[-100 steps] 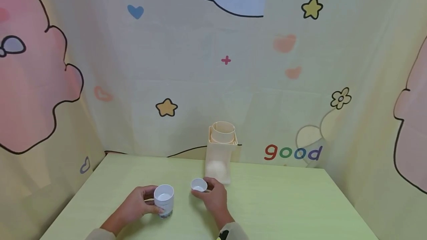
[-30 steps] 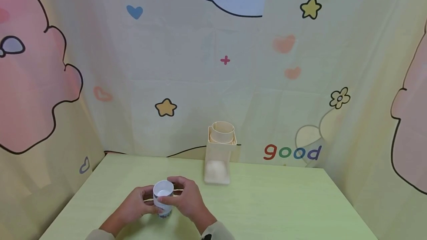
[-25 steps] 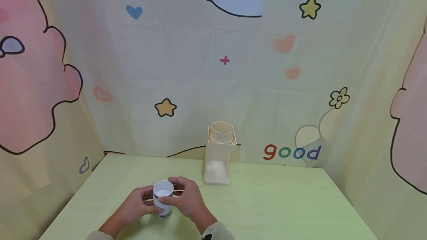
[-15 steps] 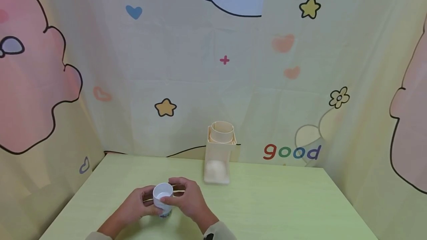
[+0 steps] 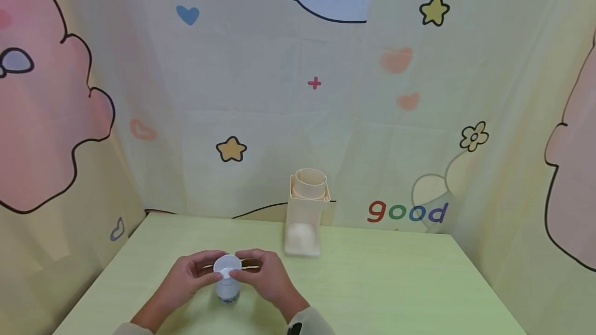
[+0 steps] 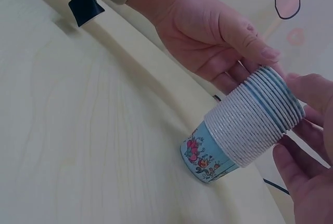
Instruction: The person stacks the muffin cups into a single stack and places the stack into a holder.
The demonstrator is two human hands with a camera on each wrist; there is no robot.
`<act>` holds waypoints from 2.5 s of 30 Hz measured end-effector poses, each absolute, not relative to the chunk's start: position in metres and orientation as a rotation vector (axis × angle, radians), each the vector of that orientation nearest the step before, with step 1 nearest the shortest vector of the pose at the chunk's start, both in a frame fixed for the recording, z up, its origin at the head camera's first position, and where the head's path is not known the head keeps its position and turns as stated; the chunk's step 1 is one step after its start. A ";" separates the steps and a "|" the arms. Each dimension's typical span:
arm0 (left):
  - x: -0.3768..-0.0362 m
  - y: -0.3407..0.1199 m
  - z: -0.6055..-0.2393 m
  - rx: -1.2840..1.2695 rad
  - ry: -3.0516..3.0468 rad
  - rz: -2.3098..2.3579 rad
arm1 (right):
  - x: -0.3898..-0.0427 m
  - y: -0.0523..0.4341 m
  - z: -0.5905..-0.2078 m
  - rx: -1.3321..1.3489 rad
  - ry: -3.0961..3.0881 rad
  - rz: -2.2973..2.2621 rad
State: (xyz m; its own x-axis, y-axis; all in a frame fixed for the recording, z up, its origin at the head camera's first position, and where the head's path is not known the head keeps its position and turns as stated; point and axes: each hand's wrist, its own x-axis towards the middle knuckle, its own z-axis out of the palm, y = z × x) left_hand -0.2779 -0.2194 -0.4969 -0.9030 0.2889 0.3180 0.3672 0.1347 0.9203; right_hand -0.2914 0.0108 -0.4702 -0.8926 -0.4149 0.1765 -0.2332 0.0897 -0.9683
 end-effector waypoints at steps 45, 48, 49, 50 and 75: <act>-0.281 -0.226 -0.506 -0.707 -2.396 -1.871 | -0.298 0.016 -0.504 -0.821 2.105 -2.025; -0.281 -0.227 -0.505 -0.703 -2.388 -1.884 | -0.298 0.015 -0.505 -0.818 2.127 -2.015; -0.281 -0.227 -0.504 -0.708 -2.384 -1.888 | -0.298 0.015 -0.505 -0.823 2.138 -2.011; -0.281 -0.227 -0.504 -0.710 -2.380 -1.892 | -0.298 0.015 -0.505 -0.830 2.153 -2.006; -0.312 -0.176 -0.441 -0.684 -2.485 -1.755 | -0.316 0.066 -0.443 -0.917 2.364 -1.949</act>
